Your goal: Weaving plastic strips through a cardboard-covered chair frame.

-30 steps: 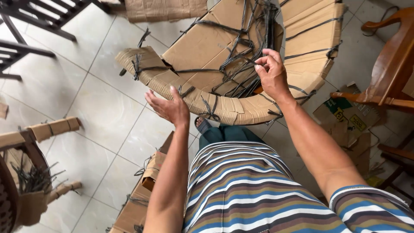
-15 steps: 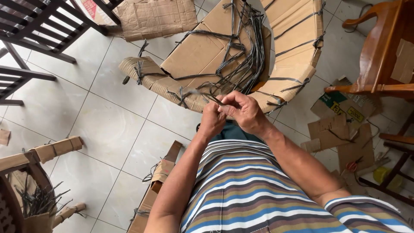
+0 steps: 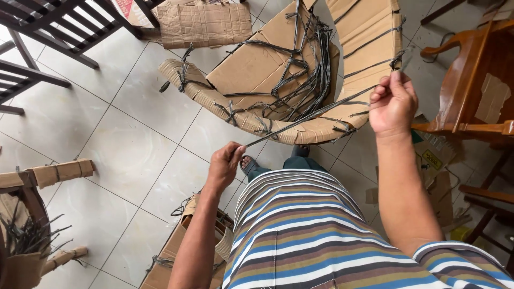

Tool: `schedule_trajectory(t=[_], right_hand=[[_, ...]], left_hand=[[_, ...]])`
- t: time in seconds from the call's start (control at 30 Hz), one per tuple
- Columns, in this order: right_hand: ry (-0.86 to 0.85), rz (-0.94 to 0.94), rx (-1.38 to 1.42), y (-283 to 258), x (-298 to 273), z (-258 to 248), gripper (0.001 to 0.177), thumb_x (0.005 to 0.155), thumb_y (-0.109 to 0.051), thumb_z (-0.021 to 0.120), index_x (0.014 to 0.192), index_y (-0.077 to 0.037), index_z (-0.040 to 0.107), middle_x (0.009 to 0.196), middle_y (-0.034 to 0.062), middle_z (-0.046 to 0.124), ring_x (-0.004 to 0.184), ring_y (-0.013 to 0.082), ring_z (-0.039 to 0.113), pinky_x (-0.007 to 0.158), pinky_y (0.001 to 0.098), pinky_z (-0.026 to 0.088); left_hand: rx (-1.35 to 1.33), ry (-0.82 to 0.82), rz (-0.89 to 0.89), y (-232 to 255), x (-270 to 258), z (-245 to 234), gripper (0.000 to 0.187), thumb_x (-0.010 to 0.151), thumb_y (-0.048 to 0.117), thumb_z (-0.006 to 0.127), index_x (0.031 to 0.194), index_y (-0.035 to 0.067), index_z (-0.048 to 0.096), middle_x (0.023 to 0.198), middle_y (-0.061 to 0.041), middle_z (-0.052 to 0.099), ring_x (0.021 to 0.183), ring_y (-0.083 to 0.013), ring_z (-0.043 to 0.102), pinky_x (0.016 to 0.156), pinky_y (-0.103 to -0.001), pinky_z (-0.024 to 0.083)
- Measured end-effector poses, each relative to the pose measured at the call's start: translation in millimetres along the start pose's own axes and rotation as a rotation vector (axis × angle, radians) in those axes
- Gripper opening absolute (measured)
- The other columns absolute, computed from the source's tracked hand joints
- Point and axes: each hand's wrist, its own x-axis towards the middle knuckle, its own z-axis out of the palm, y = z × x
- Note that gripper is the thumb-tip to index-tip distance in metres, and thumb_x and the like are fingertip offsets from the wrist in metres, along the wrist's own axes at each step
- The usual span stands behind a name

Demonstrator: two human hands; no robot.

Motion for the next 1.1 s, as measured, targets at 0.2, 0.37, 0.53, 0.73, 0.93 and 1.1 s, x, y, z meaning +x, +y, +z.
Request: schedule_trajectory(t=[0.2,0.37,0.53,0.73,0.93,1.1], right_hand=[[0.097,-0.013,0.116,-23,47,-25,0.010,0.107,-0.012,0.063,0.097,-0.013,0.065,0.082,0.0031,0.065,0.065,0.0100,0.058,0.055,0.0210,0.047],[0.132,-0.008,0.118,-42,107,-54,0.011,0.107,-0.013,0.064,0.096,-0.013,0.066,0.083,0.0031,0.065,0.064,0.0101,0.056,0.055,0.0204,0.044],[0.094,0.000,-0.263,-48,173,-85,0.012,0.101,-0.010,0.055,0.107,-0.017,0.063,0.098,0.0068,0.079,0.064,0.0078,0.062,0.054,0.0193,0.048],[-0.484,-0.663,-0.886,-64,147,-58,0.033,0.113,-0.022,0.049,0.135,0.001,0.043,0.125,0.0151,0.044,0.093,0.0231,0.048,0.082,0.0361,0.047],[-1.441,0.045,-0.839,-24,70,-10,0.041,0.103,-0.019,0.059,0.140,-0.001,0.060,0.110,0.0257,0.072,0.113,0.0431,0.067,0.101,0.0562,0.050],[-1.573,0.281,-0.946,-14,86,-22,0.019,0.101,-0.020,0.060,0.100,-0.012,0.078,0.071,0.0108,0.075,0.072,0.0213,0.072,0.073,0.0402,0.058]], left_hand=[[0.198,0.021,-0.027,7,-8,-21,0.020,0.101,0.026,0.065,0.094,0.008,0.070,0.081,-0.004,0.071,0.069,-0.0161,0.064,0.060,-0.031,0.054],[0.281,0.112,-0.059,20,-1,-5,0.018,0.100,0.025,0.068,0.091,0.009,0.070,0.082,-0.003,0.072,0.072,-0.0165,0.066,0.063,-0.032,0.054],[0.211,0.211,-0.111,50,13,43,0.023,0.103,0.028,0.065,0.090,0.009,0.069,0.075,-0.002,0.068,0.067,-0.0160,0.059,0.061,-0.035,0.047],[0.311,0.009,-0.081,116,48,148,0.017,0.102,0.020,0.064,0.094,0.007,0.070,0.082,-0.006,0.074,0.068,-0.0162,0.069,0.065,-0.026,0.062],[0.115,0.086,-0.111,149,62,225,0.011,0.100,0.027,0.069,0.095,0.017,0.073,0.078,-0.007,0.072,0.078,-0.0324,0.073,0.073,-0.043,0.058],[-0.013,0.233,-0.288,127,29,226,0.014,0.100,0.027,0.069,0.098,0.014,0.076,0.078,-0.010,0.073,0.077,-0.0300,0.071,0.074,-0.043,0.056]])
